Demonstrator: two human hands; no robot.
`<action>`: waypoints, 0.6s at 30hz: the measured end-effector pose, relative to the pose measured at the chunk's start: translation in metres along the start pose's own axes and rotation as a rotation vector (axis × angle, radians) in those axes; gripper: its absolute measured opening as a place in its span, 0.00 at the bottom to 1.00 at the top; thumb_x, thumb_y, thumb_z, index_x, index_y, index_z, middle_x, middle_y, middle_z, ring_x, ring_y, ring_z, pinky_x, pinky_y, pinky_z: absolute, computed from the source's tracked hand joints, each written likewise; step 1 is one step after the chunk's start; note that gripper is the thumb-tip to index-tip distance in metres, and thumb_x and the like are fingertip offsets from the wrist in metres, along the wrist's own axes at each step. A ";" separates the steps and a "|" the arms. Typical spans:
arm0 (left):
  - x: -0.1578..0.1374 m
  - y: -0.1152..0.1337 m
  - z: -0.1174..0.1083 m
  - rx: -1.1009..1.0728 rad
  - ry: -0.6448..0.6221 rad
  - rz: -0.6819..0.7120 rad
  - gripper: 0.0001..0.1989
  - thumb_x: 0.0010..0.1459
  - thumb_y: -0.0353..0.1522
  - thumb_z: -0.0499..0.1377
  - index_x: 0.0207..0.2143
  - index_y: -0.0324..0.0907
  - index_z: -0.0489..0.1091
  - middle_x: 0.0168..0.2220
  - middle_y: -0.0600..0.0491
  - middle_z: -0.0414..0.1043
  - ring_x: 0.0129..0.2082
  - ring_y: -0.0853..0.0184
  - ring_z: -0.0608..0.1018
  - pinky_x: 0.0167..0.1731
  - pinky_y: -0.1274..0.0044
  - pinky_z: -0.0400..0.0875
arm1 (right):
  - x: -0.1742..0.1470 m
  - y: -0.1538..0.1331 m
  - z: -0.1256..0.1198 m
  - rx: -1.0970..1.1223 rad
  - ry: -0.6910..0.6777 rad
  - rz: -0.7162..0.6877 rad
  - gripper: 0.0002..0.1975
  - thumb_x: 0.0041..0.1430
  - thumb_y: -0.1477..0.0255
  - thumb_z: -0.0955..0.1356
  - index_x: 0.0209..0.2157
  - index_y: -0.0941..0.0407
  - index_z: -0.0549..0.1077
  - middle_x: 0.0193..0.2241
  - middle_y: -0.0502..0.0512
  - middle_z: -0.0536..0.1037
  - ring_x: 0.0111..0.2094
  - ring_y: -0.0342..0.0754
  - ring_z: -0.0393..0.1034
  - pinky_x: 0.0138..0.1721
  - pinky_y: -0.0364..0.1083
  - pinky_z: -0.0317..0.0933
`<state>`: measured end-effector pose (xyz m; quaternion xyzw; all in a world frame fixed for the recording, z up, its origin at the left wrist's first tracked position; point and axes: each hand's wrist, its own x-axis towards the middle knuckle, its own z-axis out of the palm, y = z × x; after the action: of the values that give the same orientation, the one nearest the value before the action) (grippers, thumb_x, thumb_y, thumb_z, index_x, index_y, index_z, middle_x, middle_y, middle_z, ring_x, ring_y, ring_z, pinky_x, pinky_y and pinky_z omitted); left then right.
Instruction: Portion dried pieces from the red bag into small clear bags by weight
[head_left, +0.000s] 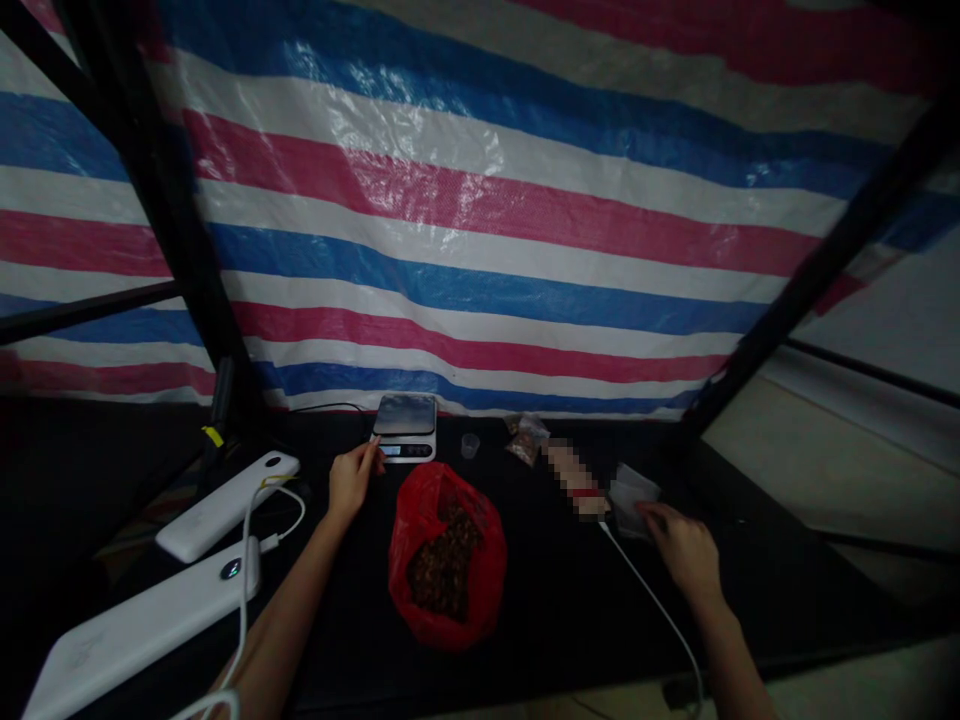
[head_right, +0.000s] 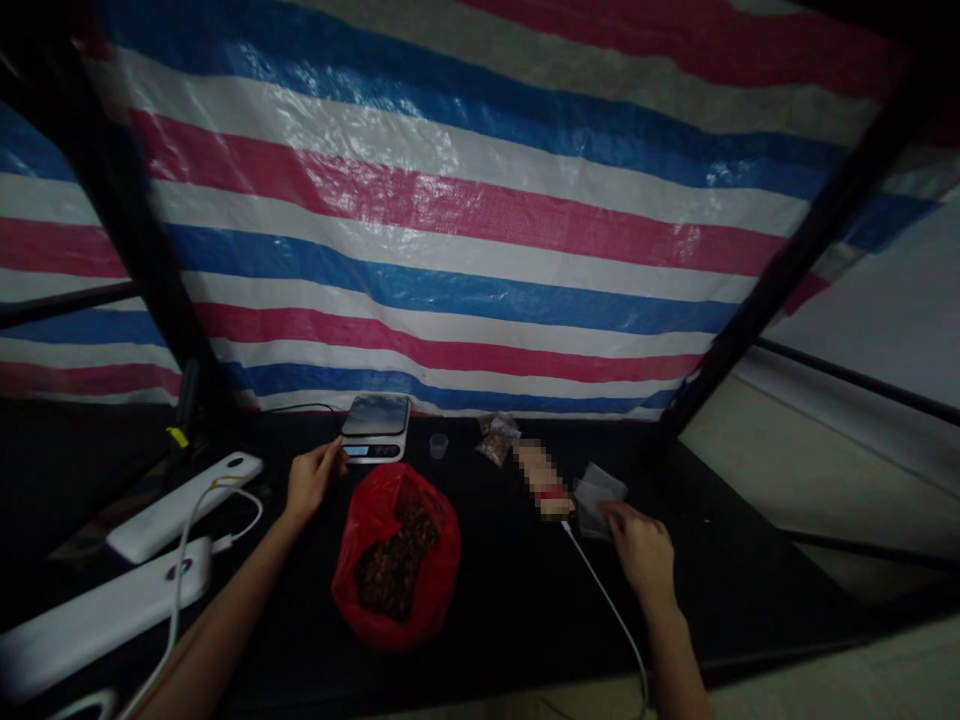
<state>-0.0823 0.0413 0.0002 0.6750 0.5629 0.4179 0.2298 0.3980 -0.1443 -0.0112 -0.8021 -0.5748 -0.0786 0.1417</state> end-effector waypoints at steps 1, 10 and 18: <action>0.000 0.000 0.000 0.020 -0.006 0.002 0.24 0.57 0.46 0.42 0.23 0.41 0.69 0.19 0.55 0.71 0.22 0.68 0.73 0.25 0.81 0.61 | 0.000 -0.003 -0.001 -0.006 0.026 -0.002 0.17 0.56 0.66 0.56 0.39 0.54 0.71 0.41 0.56 0.74 0.38 0.53 0.70 0.40 0.51 0.60; -0.001 0.002 0.000 0.079 -0.012 0.021 0.25 0.57 0.46 0.41 0.22 0.42 0.68 0.19 0.54 0.71 0.22 0.66 0.73 0.26 0.80 0.61 | 0.005 0.002 -0.003 0.137 -0.004 0.571 0.25 0.42 0.53 0.65 0.41 0.51 0.69 0.29 0.59 0.77 0.29 0.61 0.71 0.25 0.54 0.61; -0.001 0.002 -0.002 0.046 0.020 0.028 0.24 0.57 0.45 0.43 0.21 0.41 0.69 0.18 0.54 0.70 0.20 0.68 0.72 0.24 0.80 0.59 | 0.010 0.001 -0.014 0.650 0.723 0.861 0.24 0.43 0.62 0.66 0.44 0.57 0.68 0.35 0.63 0.75 0.37 0.62 0.69 0.35 0.58 0.64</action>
<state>-0.0829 0.0395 0.0024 0.6837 0.5652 0.4146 0.2029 0.4029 -0.1398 0.0052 -0.8000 -0.1122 -0.1016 0.5805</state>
